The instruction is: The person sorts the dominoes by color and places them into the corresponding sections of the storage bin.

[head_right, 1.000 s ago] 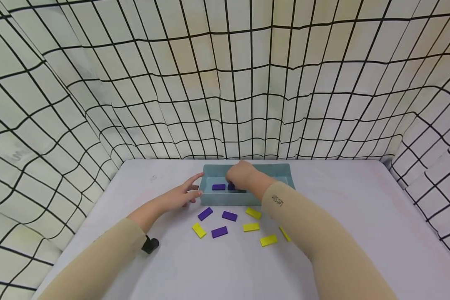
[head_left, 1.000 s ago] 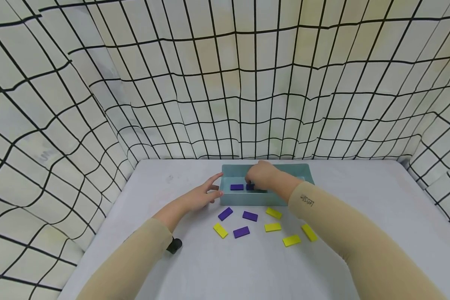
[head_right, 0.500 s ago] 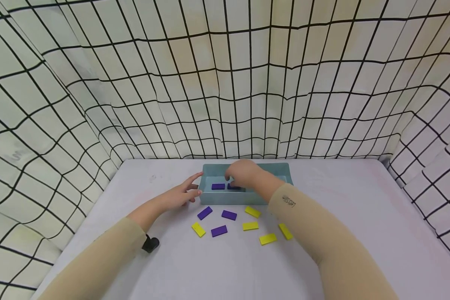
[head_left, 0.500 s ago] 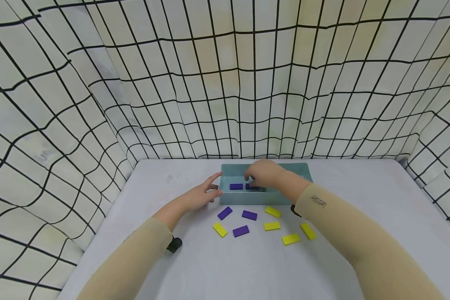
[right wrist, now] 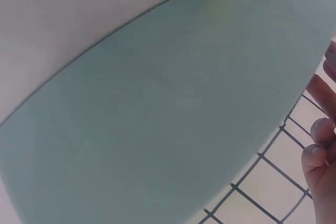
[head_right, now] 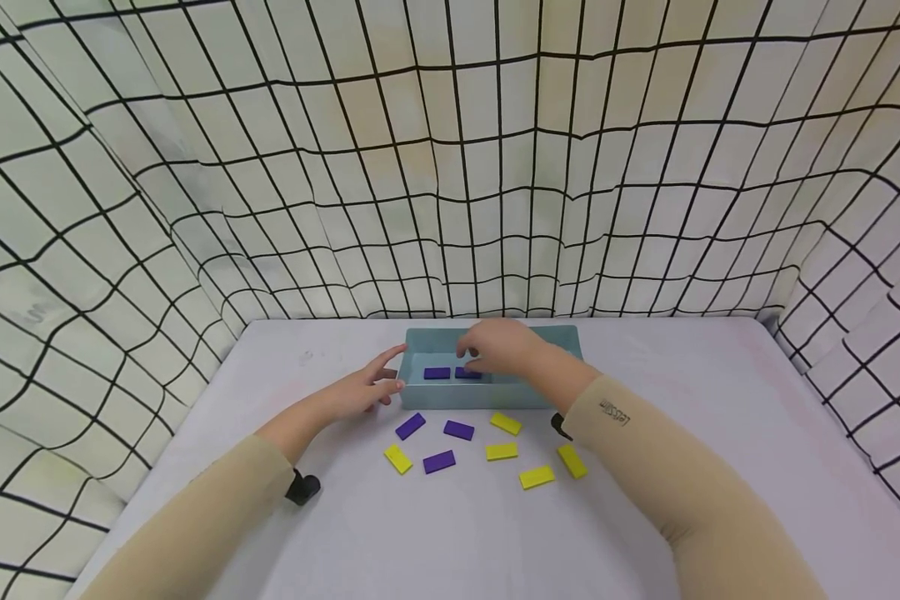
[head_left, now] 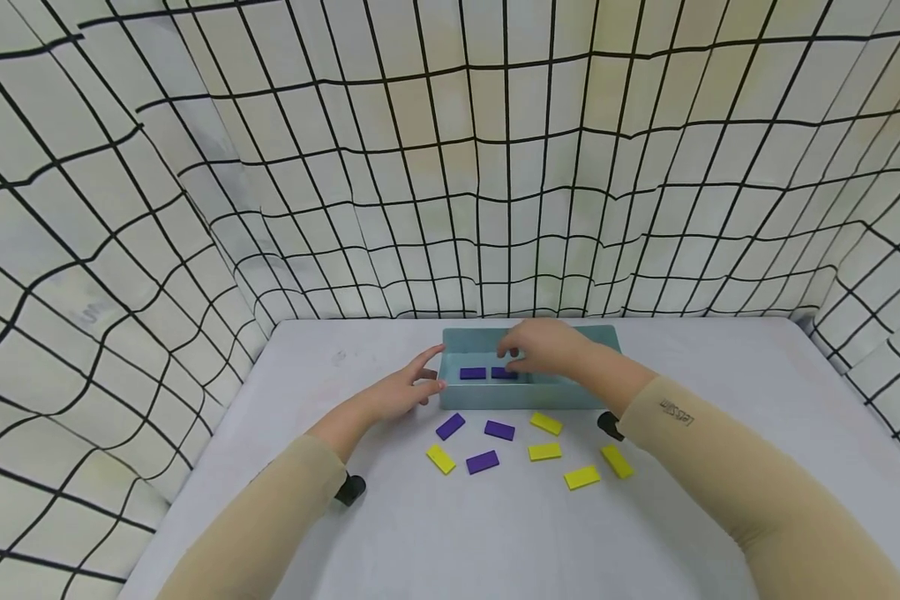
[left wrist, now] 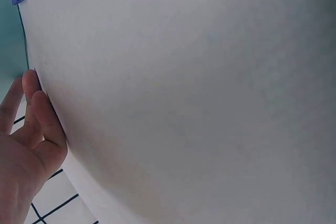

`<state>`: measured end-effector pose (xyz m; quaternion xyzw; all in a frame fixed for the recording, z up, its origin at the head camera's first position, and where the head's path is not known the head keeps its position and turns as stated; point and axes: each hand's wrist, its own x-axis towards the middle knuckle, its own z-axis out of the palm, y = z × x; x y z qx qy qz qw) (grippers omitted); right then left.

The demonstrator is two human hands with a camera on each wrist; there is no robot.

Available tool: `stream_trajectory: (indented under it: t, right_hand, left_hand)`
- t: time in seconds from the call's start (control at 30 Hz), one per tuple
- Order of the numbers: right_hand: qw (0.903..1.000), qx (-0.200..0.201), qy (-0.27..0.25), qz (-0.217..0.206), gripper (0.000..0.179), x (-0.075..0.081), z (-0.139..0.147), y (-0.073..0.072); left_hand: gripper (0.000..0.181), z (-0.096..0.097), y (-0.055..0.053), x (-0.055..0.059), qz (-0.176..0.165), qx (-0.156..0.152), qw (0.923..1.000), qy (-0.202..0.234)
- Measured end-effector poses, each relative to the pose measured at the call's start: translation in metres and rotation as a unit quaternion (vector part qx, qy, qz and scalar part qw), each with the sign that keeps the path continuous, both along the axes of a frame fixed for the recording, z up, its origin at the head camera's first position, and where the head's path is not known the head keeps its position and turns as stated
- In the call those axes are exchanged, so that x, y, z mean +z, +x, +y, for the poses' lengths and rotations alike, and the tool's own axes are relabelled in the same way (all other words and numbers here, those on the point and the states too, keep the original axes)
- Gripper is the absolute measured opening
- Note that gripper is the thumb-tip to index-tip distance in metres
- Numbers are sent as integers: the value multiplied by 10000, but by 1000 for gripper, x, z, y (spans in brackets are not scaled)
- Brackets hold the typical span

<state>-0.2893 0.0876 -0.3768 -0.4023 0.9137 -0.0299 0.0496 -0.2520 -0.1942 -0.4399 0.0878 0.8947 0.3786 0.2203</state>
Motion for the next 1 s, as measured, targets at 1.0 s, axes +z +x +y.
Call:
stream_trajectory:
  t: [1.0]
  right_hand:
    - [9966,486,-670,26,25,1,29,43]
  left_hand:
    - [70,1,2,0,54,13,10000,-29]
